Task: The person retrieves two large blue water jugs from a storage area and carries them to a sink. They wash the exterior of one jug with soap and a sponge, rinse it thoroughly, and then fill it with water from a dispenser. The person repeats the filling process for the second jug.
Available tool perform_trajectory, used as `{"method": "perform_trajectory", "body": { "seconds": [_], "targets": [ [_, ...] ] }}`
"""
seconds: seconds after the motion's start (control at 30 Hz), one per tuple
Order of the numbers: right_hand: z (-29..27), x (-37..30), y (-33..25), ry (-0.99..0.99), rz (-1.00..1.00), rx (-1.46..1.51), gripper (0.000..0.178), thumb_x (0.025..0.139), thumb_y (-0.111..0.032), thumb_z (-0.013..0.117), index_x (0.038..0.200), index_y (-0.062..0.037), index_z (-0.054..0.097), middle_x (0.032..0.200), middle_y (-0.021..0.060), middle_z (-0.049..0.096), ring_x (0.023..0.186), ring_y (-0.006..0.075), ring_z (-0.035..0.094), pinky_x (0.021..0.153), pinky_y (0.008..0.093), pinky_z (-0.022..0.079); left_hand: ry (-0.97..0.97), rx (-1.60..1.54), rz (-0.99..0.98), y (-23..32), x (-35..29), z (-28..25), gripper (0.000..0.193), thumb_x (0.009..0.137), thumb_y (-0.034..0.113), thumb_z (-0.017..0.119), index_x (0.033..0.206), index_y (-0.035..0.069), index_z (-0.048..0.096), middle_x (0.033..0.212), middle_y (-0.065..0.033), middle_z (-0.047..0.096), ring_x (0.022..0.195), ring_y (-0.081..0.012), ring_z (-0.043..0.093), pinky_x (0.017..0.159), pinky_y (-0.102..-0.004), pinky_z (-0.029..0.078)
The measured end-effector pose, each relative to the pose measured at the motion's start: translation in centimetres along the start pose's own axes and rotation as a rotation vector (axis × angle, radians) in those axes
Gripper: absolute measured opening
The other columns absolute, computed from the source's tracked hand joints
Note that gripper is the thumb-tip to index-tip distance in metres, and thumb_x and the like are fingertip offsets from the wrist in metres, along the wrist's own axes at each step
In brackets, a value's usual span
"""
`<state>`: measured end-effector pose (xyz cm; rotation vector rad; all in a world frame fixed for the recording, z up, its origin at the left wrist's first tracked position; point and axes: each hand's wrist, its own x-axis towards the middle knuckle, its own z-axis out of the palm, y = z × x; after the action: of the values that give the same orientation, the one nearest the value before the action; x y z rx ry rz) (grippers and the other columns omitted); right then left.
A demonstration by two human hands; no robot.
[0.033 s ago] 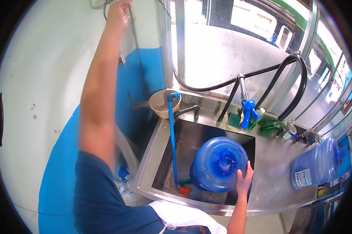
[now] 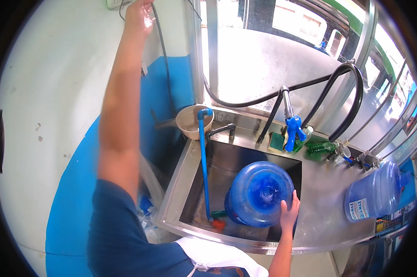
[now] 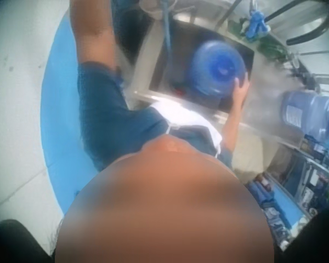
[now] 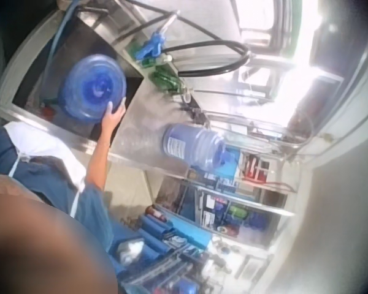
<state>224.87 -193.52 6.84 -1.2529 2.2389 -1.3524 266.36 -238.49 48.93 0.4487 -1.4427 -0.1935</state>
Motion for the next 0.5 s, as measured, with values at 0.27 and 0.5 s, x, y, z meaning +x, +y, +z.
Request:
{"method": "perform_trajectory", "body": {
  "seconds": [0.27,0.5],
  "targets": [
    [-1.9,-0.7,1.4,-0.147,0.131,0.521,0.079,0.084,-0.019,0.071,0.151,-0.0076,0.031,0.147,0.0165,0.04,0.134,0.027,0.041,0.113,0.039,0.032,-0.749,-0.088,-0.283,5.0,-43.7,7.8,0.057,0.095,0.018,0.052,0.147,0.002,0.036,0.154,-0.0194,0.033,0.145,-0.0382,0.024,0.118,-0.0452,0.02],
    [-3.0,-0.5,0.5,-0.083,0.135,0.556,0.086,0.082,-0.021,0.073,0.152,-0.0026,0.026,0.153,0.0168,0.032,0.141,0.0261,0.032,0.117,0.0369,0.023,-0.575,-0.847,-1.124,10.5,-61.7,9.2,0.056,0.107,0.042,0.024,0.15,0.005,0.029,0.145,-0.01,0.042,0.132,-0.0201,0.04,0.115,-0.0366,0.028]
  ]
}}
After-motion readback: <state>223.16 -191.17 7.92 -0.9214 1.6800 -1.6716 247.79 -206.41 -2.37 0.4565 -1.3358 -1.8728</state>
